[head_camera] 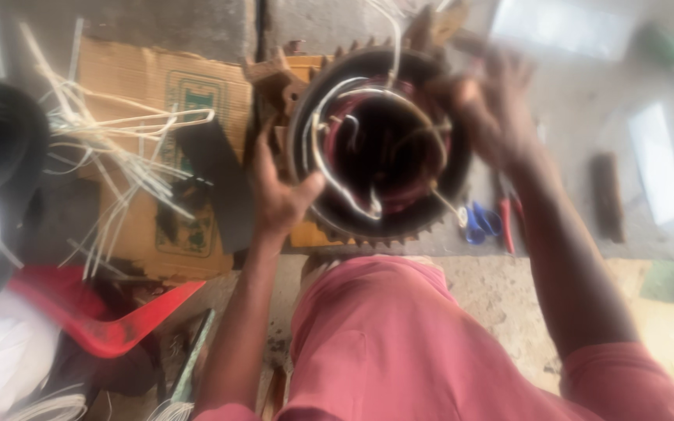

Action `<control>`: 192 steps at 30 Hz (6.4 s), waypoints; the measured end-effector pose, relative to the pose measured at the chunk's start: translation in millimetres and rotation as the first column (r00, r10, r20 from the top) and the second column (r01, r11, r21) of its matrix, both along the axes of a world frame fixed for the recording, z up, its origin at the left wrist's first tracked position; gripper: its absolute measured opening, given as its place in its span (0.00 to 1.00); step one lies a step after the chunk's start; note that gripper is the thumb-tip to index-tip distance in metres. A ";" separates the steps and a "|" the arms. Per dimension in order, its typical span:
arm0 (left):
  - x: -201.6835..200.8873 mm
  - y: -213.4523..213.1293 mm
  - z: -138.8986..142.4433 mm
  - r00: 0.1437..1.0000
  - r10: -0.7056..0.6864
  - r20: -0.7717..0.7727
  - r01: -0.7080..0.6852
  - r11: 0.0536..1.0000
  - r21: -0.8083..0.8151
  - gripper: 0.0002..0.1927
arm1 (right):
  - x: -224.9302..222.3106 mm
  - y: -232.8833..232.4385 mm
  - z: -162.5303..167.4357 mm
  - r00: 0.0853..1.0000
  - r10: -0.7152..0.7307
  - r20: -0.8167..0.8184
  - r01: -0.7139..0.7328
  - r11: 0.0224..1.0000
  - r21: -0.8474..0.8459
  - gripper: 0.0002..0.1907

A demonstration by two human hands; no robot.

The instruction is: The person sits at a work area and winds insulated wire into a motor stator, pressing and arranging the wire loops by hand inside the stator slots and adjusting the coils to seat them. They continue repositioning the wire bundles around the stator throughout the clip.

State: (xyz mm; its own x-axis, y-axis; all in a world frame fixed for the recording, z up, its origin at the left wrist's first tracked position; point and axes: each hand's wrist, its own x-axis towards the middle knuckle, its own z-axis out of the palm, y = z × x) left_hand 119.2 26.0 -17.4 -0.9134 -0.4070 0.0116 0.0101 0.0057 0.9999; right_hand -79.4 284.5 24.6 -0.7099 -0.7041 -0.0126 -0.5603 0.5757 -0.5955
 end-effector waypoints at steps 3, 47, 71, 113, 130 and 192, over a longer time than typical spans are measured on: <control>-0.3 1.3 2.4 0.999 -0.012 -0.039 0.014 0.998 0.056 0.46 | 9.2 25.9 -2.2 0.995 -0.099 -0.011 0.099 0.995 -0.013 0.19; -72.4 -19.9 22.4 0.916 0.142 -0.376 -0.374 0.640 -0.671 0.19 | -13.9 -27.8 -10.8 0.971 0.118 -0.207 -0.138 0.987 -0.084 0.33; -183.3 -45.0 4.9 0.880 -0.427 0.209 0.474 0.825 -0.307 0.44 | 31.5 43.8 -55.9 0.944 -0.251 0.216 0.305 0.912 -0.273 0.16; -196.5 -35.2 11.8 0.899 -0.352 0.259 0.428 0.831 -0.356 0.39 | 89.5 -107.4 47.4 0.819 0.135 0.557 -0.493 0.663 0.564 0.24; -189.2 -38.5 3.9 0.896 -0.386 0.221 0.437 0.853 -0.284 0.46 | 29.7 -13.4 64.4 0.874 -0.275 0.402 0.307 0.951 -0.018 0.08; 78.5 78.0 22.0 0.995 0.018 0.103 0.058 0.724 -0.688 0.36 | 129.7 31.3 -47.0 0.791 0.029 -0.611 -0.091 0.993 -0.071 0.70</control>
